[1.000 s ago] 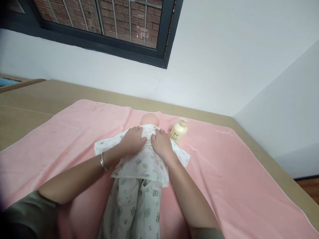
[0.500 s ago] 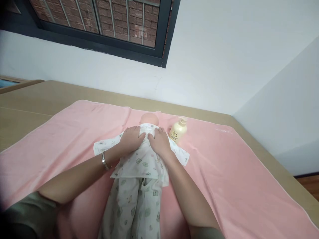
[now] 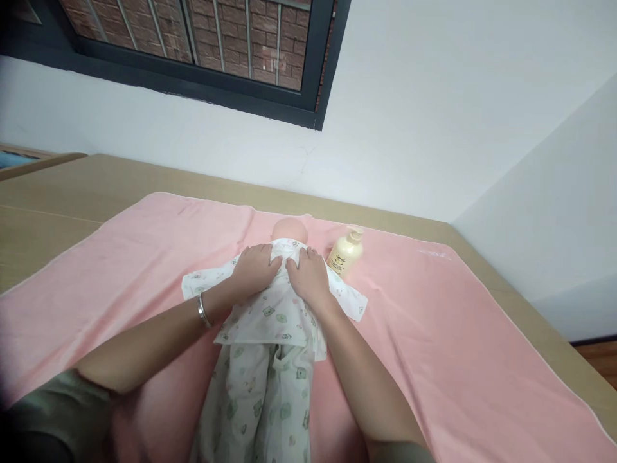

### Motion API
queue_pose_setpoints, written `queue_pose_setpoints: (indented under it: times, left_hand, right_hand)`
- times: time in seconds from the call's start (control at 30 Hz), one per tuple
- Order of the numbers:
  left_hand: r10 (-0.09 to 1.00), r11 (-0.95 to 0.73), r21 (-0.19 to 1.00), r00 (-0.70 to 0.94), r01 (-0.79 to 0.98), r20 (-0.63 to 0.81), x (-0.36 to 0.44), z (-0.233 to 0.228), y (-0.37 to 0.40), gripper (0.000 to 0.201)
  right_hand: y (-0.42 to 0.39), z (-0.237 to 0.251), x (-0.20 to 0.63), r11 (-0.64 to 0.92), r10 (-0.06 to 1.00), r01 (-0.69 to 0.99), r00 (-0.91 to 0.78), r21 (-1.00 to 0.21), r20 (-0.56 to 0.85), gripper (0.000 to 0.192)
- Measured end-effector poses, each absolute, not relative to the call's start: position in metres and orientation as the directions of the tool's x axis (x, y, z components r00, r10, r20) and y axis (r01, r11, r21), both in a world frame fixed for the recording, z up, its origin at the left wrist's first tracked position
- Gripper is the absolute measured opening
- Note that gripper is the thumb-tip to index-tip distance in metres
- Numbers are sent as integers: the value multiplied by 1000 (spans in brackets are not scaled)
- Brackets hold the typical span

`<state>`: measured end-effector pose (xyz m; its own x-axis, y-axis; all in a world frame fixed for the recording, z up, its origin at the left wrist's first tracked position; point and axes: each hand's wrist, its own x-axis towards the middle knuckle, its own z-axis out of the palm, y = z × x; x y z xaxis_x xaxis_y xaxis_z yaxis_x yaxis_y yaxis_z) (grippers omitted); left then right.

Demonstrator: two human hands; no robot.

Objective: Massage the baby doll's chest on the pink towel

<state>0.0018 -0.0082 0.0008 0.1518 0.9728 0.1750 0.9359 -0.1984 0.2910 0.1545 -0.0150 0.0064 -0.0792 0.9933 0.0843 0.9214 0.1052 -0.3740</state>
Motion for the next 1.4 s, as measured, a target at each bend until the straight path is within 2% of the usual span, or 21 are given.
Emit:
queue_pose_setpoints:
  times: [0.3, 0.73, 0.93, 1.03, 1.17, 1.23, 1.3, 1.4]
  left_hand:
    - [971, -205, 299, 155, 932, 182, 1, -1, -7, 39]
    - [967, -210, 298, 153, 931, 202, 2, -3, -7, 36]
    - [961, -225, 290, 164, 930, 221, 1, -2, -9, 33]
    - [943, -283, 234, 225, 930, 247, 1, -2, -16, 34]
    - [908, -342, 151, 285, 927, 308, 7, -4, -33, 42]
    - [895, -350, 129, 291, 928, 337, 10, -5, -38, 47]
    - [896, -357, 128, 300, 925, 327, 10, -5, -38, 48]
    - [925, -345, 203, 296, 916, 239, 4, 2, -24, 42]
  right_hand:
    - [-16, 7, 154, 116, 991, 922, -84, -370, 101, 56]
    - [-14, 7, 158, 166, 982, 905, -117, -391, 147, 38]
    - [-15, 6, 156, 149, 985, 904, -99, -401, 143, 36]
    - [-13, 10, 161, 127, 990, 900, -90, -418, 107, 38]
    - [-9, 19, 182, 99, 987, 816, -153, -569, -47, 45]
    - [-9, 23, 189, 106, 978, 792, -193, -601, -82, 49]
    - [-11, 24, 187, 146, 976, 822, -210, -551, -54, 48]
    - [-22, 26, 170, 188, 981, 912, -194, -364, 21, 44]
